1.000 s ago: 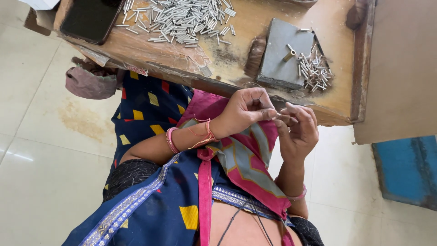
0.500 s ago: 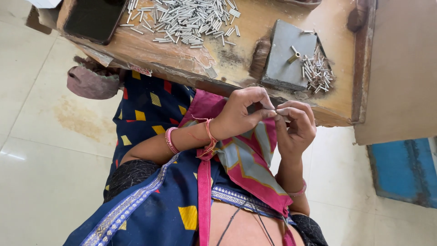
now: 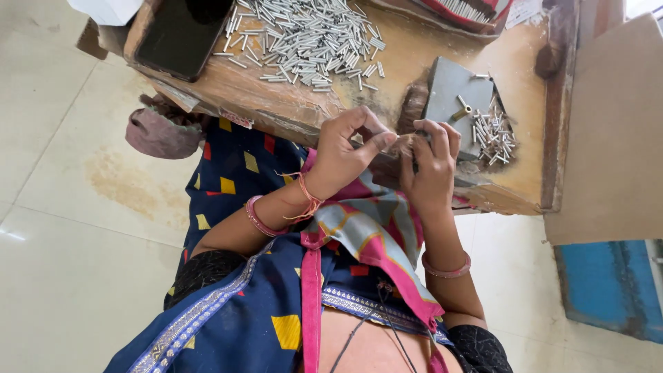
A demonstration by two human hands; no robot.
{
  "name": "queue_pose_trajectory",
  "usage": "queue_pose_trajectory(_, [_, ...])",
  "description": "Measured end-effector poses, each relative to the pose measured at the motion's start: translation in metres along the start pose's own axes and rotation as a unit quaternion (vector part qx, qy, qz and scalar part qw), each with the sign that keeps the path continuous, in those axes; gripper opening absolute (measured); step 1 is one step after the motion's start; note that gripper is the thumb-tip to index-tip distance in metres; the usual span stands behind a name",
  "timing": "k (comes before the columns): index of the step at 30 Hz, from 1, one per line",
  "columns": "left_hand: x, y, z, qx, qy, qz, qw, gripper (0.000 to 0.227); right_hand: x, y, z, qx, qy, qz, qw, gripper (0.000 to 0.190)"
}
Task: Picking up small metal pins and inserting them into a tube fixed on a metal plate.
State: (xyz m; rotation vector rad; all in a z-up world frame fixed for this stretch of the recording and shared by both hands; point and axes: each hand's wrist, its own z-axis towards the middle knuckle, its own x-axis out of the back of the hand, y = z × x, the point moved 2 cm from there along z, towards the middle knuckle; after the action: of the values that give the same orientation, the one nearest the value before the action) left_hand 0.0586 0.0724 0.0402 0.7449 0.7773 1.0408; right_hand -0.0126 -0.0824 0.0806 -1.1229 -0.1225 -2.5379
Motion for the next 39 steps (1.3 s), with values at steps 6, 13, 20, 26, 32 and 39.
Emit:
queue_pose_trajectory(6, [0.001, -0.002, -0.001, 0.026, -0.043, -0.007, 0.999, 0.018, 0.009, -0.012, 0.008, -0.072, 0.040, 0.168, 0.982, 0.037])
queue_pose_trajectory(13, [0.000, 0.001, -0.003, -0.008, -0.059, 0.020, 0.998, 0.020, 0.007, -0.015, 0.003, -0.040, 0.056, 0.200, 0.977, 0.019])
queue_pose_trajectory(20, [0.004, 0.008, -0.003, -0.016, -0.052, 0.070, 0.996, 0.019, -0.002, -0.007, -0.006, -0.100, 0.059, 0.368, 0.922, 0.012])
queue_pose_trajectory(26, [0.004, 0.007, -0.003, -0.053, -0.044, 0.070, 0.995, 0.018, -0.001, 0.007, -0.019, -0.175, 0.077, 0.488, 0.851, 0.008])
queue_pose_trajectory(32, [0.005, 0.002, -0.001, -0.021, -0.027, 0.025, 0.999, 0.018, -0.005, 0.001, 0.001, -0.042, 0.040, 0.030, 0.998, 0.016])
queue_pose_trajectory(39, [0.003, 0.001, -0.004, -0.005, -0.053, -0.033, 0.998, 0.013, 0.013, -0.024, 0.012, -0.071, 0.050, 0.182, 0.979, 0.039])
